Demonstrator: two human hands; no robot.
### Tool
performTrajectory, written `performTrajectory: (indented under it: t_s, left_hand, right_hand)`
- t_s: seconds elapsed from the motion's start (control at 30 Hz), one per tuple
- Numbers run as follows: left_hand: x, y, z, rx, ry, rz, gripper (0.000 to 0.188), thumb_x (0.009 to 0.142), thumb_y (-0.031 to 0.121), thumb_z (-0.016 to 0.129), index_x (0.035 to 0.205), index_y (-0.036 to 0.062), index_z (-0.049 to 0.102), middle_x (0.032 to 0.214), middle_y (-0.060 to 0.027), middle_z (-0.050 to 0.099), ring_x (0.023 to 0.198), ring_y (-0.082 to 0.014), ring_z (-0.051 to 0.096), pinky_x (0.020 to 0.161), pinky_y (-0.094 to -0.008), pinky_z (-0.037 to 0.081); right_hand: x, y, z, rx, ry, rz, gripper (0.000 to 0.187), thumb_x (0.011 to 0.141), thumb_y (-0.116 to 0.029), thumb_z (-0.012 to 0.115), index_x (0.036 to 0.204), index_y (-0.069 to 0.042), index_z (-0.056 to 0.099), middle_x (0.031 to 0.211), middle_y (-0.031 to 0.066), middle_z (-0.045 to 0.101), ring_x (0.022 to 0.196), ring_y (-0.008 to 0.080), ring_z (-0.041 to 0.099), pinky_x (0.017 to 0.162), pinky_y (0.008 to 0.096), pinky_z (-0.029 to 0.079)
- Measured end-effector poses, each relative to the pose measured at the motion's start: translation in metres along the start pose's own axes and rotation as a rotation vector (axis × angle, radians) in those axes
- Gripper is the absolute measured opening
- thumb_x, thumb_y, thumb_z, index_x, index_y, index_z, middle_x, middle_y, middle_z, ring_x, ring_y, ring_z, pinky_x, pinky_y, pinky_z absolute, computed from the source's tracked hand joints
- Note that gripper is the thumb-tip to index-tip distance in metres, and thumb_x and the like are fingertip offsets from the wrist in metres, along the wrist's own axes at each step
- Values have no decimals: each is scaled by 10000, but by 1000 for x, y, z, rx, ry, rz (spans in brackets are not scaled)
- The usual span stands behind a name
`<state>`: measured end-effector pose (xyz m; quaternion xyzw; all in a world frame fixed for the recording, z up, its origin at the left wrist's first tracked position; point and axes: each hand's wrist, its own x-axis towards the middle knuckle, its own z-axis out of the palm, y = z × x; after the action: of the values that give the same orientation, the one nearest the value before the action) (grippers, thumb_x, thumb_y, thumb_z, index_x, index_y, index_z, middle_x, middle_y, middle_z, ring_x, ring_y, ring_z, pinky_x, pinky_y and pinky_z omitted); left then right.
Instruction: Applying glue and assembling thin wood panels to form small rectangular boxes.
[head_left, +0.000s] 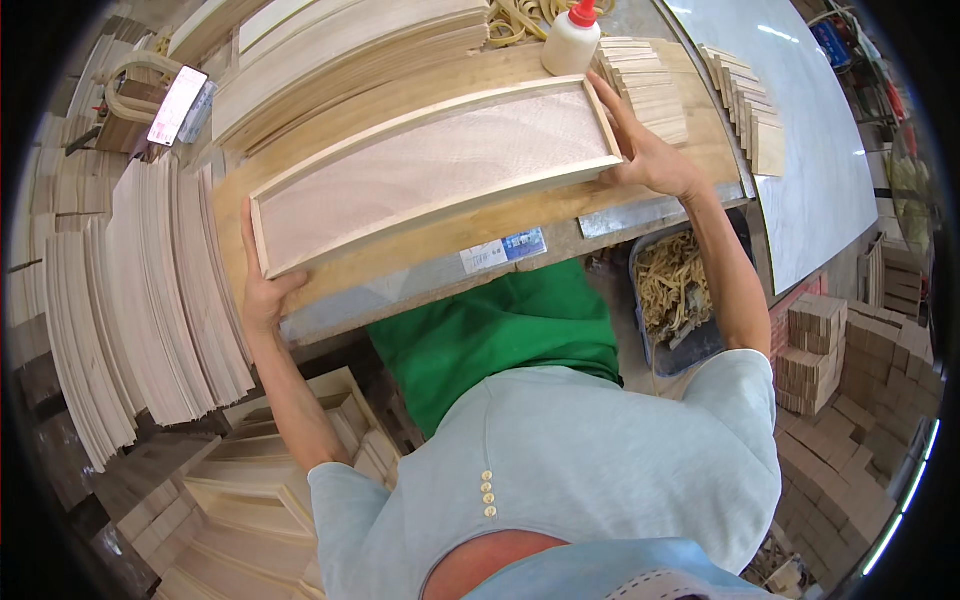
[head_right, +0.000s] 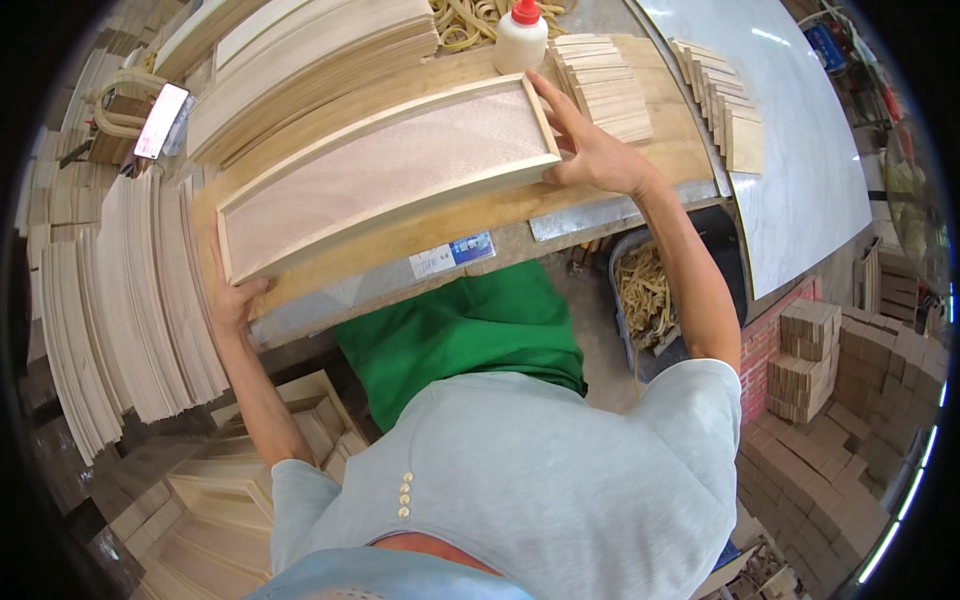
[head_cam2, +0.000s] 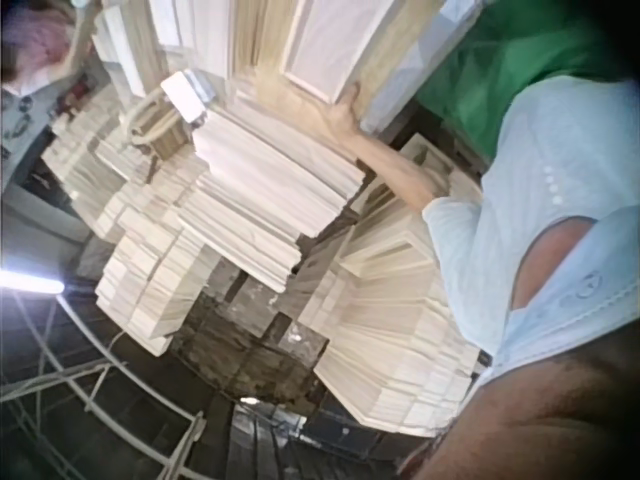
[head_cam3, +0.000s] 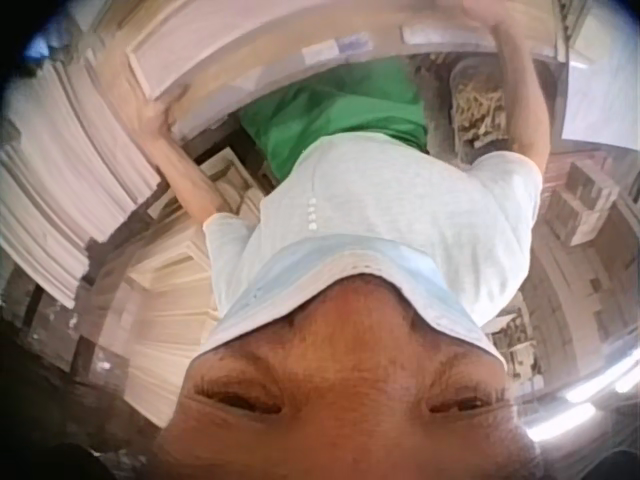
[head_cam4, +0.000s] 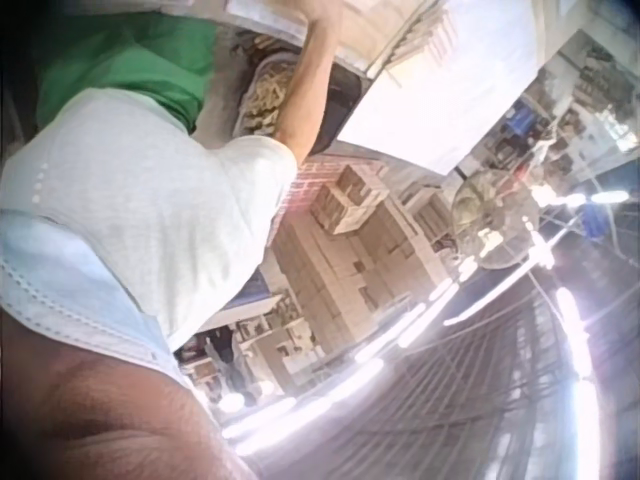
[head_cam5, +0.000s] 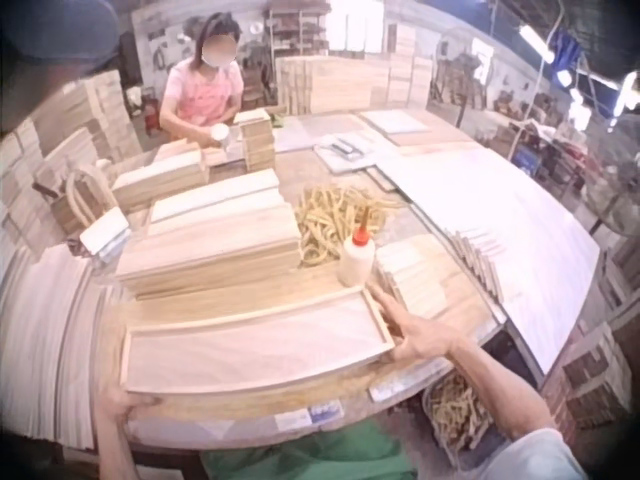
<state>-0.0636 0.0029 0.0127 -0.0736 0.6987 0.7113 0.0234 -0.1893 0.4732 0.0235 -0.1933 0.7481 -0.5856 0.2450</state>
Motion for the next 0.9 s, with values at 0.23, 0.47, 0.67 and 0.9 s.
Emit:
performTrajectory:
  t_s: [0.23, 0.47, 0.67, 0.9]
  left_hand:
    - [2, -5, -2, -139, 46, 26, 1096, 593, 89, 669, 1532, 195, 114, 1521, -73, 242, 1370, -236, 295, 1099, -349, 291]
    - [1, -7, -1, -112, 59, 38, 1011, 684, 251, 668, 1530, 160, 122, 1531, -103, 209, 1389, -243, 269, 1129, -366, 239]
    - [-1, -7, -2, -138, 91, 91, 1016, 724, 336, 710, 1523, 109, 125, 1526, -106, 222, 1395, -249, 263, 1131, -367, 244]
    - [-1, -11, -6, -162, 200, 70, 1092, 758, 582, 689, 1515, 78, 84, 1540, -164, 194, 1413, -287, 231, 1142, -420, 228]
  right_hand:
    - [-2, -6, -1, -28, -20, 12, 1158, 615, -10, 664, 1529, -242, -9, 1552, 151, 162, 1400, 265, 247, 1148, 401, 242]
    - [-10, -9, -13, -124, -29, -35, 1062, 693, 18, 676, 1527, -203, 57, 1523, 140, 253, 1367, 283, 330, 1120, 402, 315]
    - [33, -29, -92, -395, 554, -2, 376, 927, -193, 572, 1267, -32, 572, 1048, 88, 689, 1003, 161, 629, 863, 287, 491]
    - [180, 90, -209, -958, 842, 91, 311, 833, -286, 642, 1010, -37, 700, 894, 163, 701, 803, 263, 678, 728, 365, 519]
